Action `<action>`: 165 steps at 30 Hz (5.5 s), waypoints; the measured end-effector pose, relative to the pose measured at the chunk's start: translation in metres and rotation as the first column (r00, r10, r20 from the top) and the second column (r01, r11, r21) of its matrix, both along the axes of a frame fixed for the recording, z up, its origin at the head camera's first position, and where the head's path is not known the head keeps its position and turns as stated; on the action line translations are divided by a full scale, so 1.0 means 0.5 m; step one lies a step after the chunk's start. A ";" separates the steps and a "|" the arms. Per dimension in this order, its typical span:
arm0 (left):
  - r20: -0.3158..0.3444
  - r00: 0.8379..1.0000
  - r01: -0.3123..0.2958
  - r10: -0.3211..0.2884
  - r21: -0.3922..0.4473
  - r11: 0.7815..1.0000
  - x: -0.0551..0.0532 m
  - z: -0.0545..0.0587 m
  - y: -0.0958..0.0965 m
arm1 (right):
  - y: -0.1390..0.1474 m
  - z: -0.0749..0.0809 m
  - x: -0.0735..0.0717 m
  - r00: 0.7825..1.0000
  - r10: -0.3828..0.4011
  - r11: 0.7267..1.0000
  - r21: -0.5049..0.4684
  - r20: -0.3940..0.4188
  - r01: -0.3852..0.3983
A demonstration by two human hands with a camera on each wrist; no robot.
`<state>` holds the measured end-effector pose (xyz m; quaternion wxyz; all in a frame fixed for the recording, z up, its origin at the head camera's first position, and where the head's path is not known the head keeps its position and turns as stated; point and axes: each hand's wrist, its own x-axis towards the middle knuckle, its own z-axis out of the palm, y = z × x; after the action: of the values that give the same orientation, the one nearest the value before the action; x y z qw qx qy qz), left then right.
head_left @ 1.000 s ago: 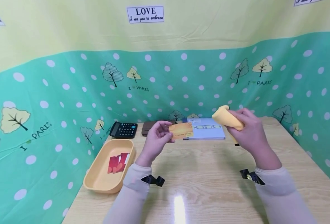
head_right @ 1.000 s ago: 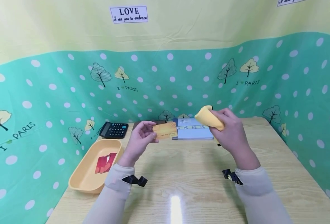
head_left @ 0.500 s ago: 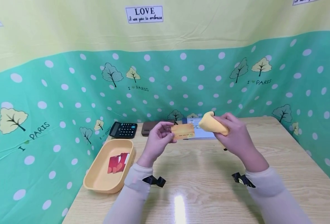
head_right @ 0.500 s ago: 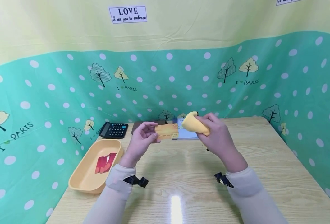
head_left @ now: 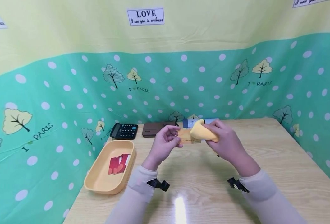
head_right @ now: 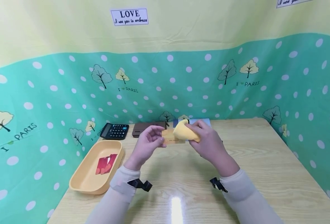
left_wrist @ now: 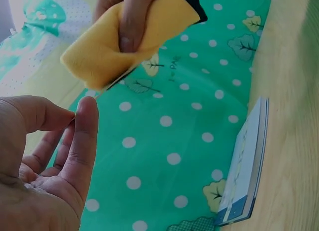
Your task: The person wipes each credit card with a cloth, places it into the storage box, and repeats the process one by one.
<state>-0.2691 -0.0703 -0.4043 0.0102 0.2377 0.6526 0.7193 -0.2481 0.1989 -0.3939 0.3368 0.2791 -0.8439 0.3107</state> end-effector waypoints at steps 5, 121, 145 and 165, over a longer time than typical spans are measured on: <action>-0.007 1.000 0.012 -0.012 0.008 1.000 0.008 -0.006 0.015 | -0.013 -0.012 0.003 1.000 0.012 0.999 0.039 0.017 -0.013; -0.005 0.995 -0.102 0.103 0.139 0.985 -0.014 0.009 -0.035 | 0.069 0.042 0.011 0.989 -0.109 0.993 -0.065 -0.098 0.103; -0.015 1.000 -0.023 0.024 0.085 0.996 -0.002 0.001 0.005 | 0.009 0.012 0.004 0.996 -0.026 1.000 -0.006 -0.085 0.025; -0.027 0.999 -0.043 0.046 0.106 0.993 0.007 -0.010 0.013 | -0.018 -0.007 0.016 0.997 -0.027 0.991 0.128 -0.074 0.036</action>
<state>-0.2655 -0.0636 -0.4096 -0.0280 0.2341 0.6187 0.7494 -0.2401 0.1898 -0.3973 0.3530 0.2981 -0.8538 0.2399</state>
